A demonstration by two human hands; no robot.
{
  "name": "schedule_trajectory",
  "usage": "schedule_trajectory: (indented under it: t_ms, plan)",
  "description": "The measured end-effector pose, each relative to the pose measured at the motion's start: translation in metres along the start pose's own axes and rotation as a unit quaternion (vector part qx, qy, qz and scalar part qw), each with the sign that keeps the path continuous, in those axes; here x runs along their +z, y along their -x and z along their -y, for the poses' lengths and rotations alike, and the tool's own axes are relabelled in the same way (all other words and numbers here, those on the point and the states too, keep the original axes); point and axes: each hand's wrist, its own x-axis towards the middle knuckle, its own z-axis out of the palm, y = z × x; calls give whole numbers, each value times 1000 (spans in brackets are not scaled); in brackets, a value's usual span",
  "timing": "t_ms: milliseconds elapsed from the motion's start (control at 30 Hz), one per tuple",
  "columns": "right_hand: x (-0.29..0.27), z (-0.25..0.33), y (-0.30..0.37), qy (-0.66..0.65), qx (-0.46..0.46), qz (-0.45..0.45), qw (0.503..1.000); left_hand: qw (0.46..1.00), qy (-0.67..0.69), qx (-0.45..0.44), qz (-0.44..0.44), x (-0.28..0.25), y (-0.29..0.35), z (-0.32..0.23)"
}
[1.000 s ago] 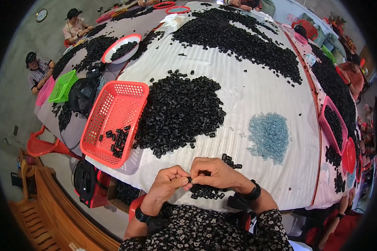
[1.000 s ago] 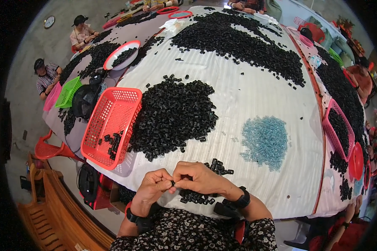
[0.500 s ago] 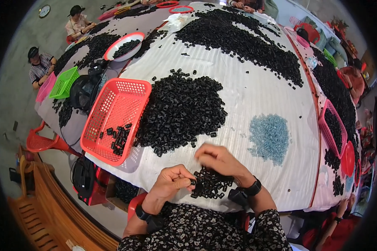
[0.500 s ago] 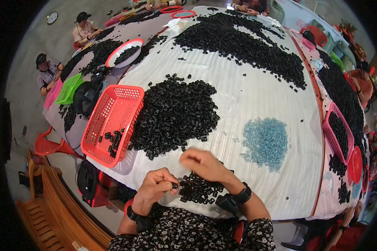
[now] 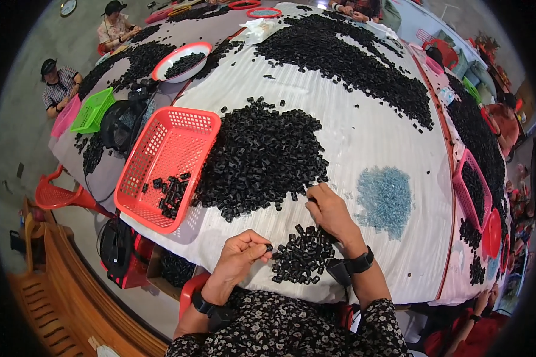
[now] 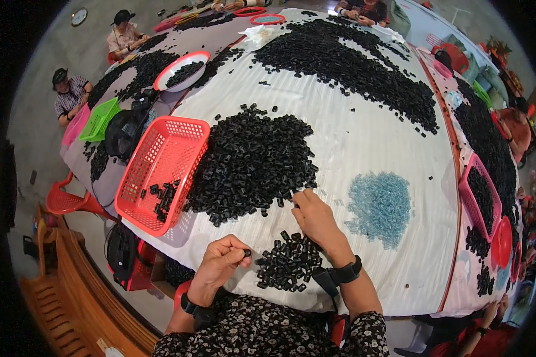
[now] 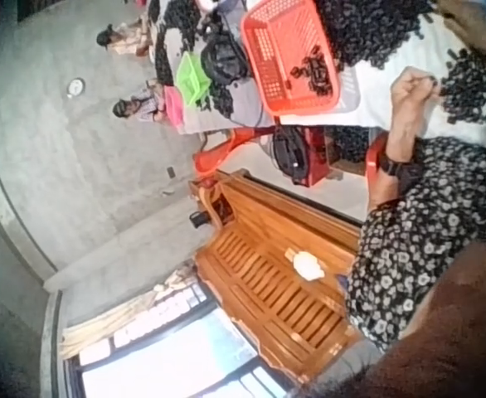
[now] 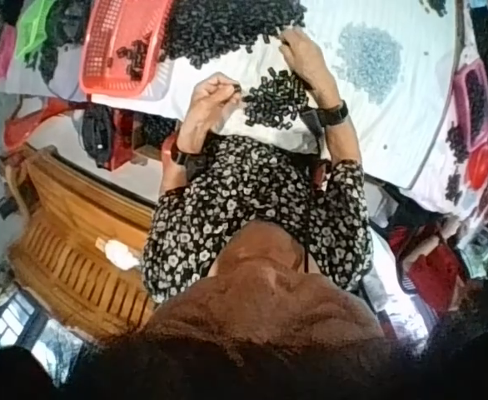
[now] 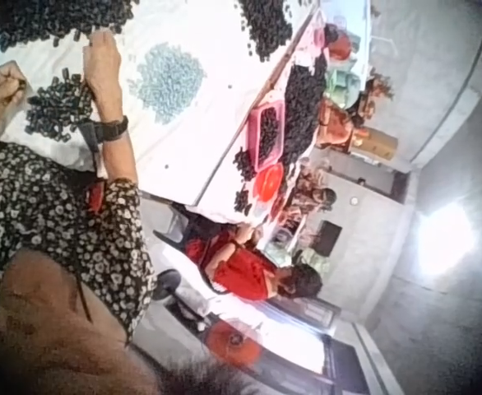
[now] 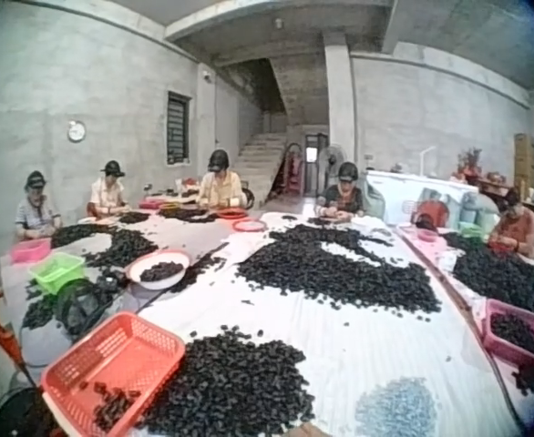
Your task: Assembling small black plastic components by hand at a workbench.
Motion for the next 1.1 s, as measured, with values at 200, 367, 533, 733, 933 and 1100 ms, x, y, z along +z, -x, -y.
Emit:
schedule_trajectory:
  t_ms: [200, 367, 533, 733, 933, 1100]
  plan:
    - [-16, -13, -1, -38, 17, -30, 999, 1000, -3, -1, -12, -1, 1, -2]
    - [-35, -11, 0, 29, 82, 10, 996, 1000, -4, 9, -20, -5, 1, -1]
    - [-28, -9, 2, 5, 42, 19, 999, 1000, -2, 6, -18, -3, -2, -2]
    - [-17, -10, 1, 41, 26, 52, 997, 999, -12, 1, -32, -3, -1, -2]
    - [-12, -18, 3, 75, 26, 9, 997, 1000, -19, 6, -23, -4, -1, -1]
    - [-24, -10, 2, 150, 69, 64, 984, 998, -28, 12, -47, -1, 1, -4]
